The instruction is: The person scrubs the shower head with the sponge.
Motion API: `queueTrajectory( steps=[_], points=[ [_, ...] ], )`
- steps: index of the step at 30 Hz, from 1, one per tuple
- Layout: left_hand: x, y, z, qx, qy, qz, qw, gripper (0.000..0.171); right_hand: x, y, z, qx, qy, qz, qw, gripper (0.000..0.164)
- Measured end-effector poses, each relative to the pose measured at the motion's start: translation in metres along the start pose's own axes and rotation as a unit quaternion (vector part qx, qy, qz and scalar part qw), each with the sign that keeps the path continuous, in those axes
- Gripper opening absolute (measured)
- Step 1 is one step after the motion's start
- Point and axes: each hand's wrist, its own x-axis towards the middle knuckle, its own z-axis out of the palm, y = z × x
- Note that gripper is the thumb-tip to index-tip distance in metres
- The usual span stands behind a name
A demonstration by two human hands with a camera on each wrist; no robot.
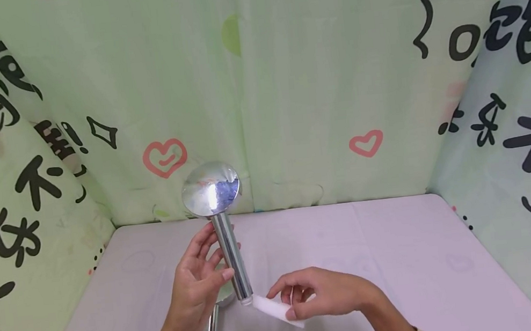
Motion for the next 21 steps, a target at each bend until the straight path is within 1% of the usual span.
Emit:
queueTrajectory(
  steps=[3,5,7,10,14,16,19,21],
  points=[
    [0.000,0.000,-0.001,-0.005,0.000,0.005,1.0000,0.085,-0.003,0.001,-0.001,-0.026,-0.002,0.009,1.000,0.039],
    [0.000,0.000,-0.003,-0.006,0.001,0.007,1.0000,0.084,-0.006,0.001,-0.001,-0.045,0.001,0.007,0.999,0.042],
    [0.000,0.000,-0.004,-0.006,0.003,0.009,0.9999,0.083,-0.008,0.001,-0.002,-0.065,0.005,-0.006,0.998,0.044],
    [-0.001,0.000,-0.007,-0.002,0.009,0.005,0.9999,0.082,-0.012,0.001,-0.004,-0.082,0.013,-0.014,0.996,0.047],
    [-0.002,-0.001,-0.009,0.005,0.017,-0.005,0.9998,0.082,-0.015,0.002,-0.007,-0.094,0.027,-0.009,0.995,0.052],
    [-0.003,-0.001,-0.010,0.011,0.021,-0.010,0.9997,0.083,-0.016,0.003,-0.009,-0.106,0.034,-0.014,0.994,0.052],
    [-0.005,-0.002,-0.011,0.017,0.024,-0.017,0.9994,0.084,-0.016,0.003,-0.011,-0.118,0.040,-0.036,0.992,0.049],
    [-0.006,-0.002,-0.012,0.018,0.026,-0.021,0.9993,0.084,-0.017,0.003,-0.012,-0.121,0.047,-0.038,0.991,0.047]
  ],
)
